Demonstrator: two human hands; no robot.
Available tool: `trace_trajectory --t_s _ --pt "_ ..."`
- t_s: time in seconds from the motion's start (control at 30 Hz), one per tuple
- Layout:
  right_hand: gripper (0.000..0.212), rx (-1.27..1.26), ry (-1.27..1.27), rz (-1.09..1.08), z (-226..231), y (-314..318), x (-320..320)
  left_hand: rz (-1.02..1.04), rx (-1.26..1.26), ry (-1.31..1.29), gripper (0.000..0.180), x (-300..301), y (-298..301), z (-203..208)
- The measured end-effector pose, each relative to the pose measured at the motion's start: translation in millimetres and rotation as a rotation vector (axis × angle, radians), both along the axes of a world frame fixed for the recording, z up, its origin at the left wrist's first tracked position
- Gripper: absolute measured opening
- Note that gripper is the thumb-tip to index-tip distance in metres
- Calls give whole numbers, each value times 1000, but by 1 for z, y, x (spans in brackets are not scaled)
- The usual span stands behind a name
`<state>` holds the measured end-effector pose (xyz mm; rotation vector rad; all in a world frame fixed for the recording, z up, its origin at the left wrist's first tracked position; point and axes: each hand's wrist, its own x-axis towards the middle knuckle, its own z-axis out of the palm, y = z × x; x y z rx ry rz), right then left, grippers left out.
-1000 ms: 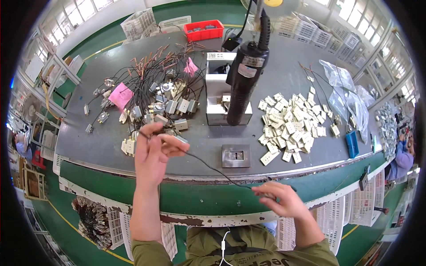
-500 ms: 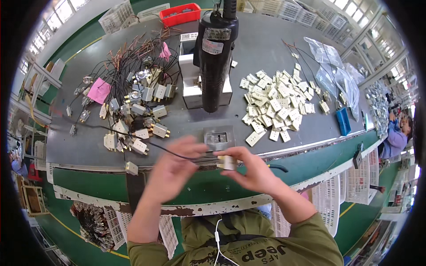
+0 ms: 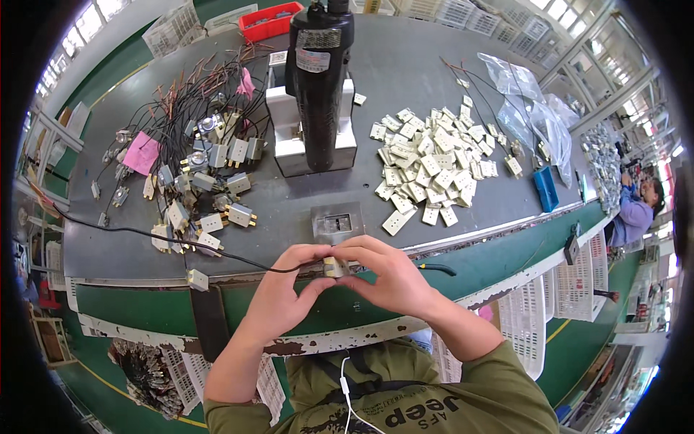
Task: Attaching small plastic connector components to an electrical wire at a factory assembly station.
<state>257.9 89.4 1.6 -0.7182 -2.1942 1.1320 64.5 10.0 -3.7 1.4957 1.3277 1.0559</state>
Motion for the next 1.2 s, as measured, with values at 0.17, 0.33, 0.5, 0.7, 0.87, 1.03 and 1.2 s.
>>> trace_trajectory --t_s 0.17,0.33,0.5,0.7,0.87,1.03,1.2 --pt "42 10 -68 -3 0 2 3 79 -31 -150 44 7 0 -11" --pt "42 55 -54 -16 -1 2 0 103 -13 -142 44 9 0 -15" --pt "44 162 -39 -27 3 -3 3 93 120 -35 42 7 -1 -17" --pt "41 106 18 16 16 -1 6 52 180 34 40 4 -4 -1" --pt "46 98 -20 -89 25 27 38 269 152 -73 37 -18 -10 4" --pt "49 121 55 -102 24 10 0 170 177 49 39 -1 0 9" --pt "47 26 -20 90 14 8 -1 98 191 129 42 0 -2 14"
